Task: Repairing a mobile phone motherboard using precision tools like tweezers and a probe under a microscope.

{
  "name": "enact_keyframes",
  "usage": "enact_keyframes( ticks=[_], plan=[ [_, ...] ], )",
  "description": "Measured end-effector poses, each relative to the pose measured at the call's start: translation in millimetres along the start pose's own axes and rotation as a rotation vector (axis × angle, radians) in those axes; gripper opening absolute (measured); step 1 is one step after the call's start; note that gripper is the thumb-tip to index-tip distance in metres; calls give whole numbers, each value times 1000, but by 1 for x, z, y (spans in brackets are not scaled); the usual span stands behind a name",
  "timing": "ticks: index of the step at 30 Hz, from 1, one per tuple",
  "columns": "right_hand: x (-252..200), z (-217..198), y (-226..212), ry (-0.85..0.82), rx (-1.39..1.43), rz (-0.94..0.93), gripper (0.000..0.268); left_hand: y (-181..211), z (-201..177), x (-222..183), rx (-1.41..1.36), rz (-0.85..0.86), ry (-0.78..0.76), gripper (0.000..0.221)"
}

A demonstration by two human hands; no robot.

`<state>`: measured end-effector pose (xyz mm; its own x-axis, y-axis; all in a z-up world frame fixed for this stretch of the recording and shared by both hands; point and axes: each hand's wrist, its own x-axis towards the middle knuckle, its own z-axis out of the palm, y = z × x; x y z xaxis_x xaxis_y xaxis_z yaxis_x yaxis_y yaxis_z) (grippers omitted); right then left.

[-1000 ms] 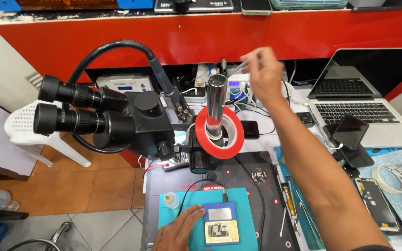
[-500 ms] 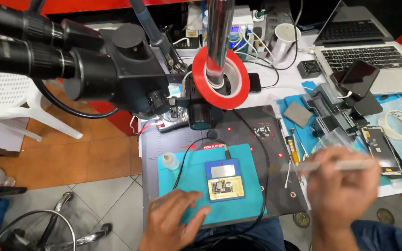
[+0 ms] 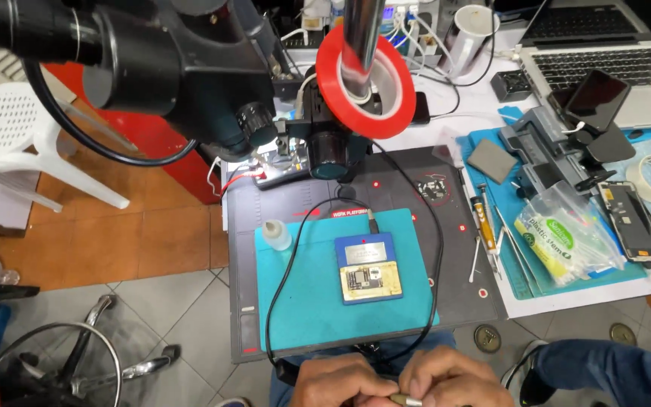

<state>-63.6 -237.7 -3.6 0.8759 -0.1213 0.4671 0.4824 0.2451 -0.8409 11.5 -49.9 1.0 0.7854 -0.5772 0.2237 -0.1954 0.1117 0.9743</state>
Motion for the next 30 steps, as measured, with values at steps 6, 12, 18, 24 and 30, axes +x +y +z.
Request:
enact_keyframes(
  ticks=[6,12,18,24,30],
  plan=[
    [-25,-17,18,53,-13,129,2,-18,4,-7,-91,-181,15,35],
    [-35,-40,28,56,187,415,8,-30,13,-2,44,-128,141,62],
    [3,-79,21,-281,253,142,24,-58,3,-13,138,-118,215,50],
    [21,-121,-12,266,-1174,-166,19,-2,-32,5,41,142,434,47],
    [26,-146,8,138,-1850,-72,18,-17,-38,8,97,302,634,62]
  ],
)
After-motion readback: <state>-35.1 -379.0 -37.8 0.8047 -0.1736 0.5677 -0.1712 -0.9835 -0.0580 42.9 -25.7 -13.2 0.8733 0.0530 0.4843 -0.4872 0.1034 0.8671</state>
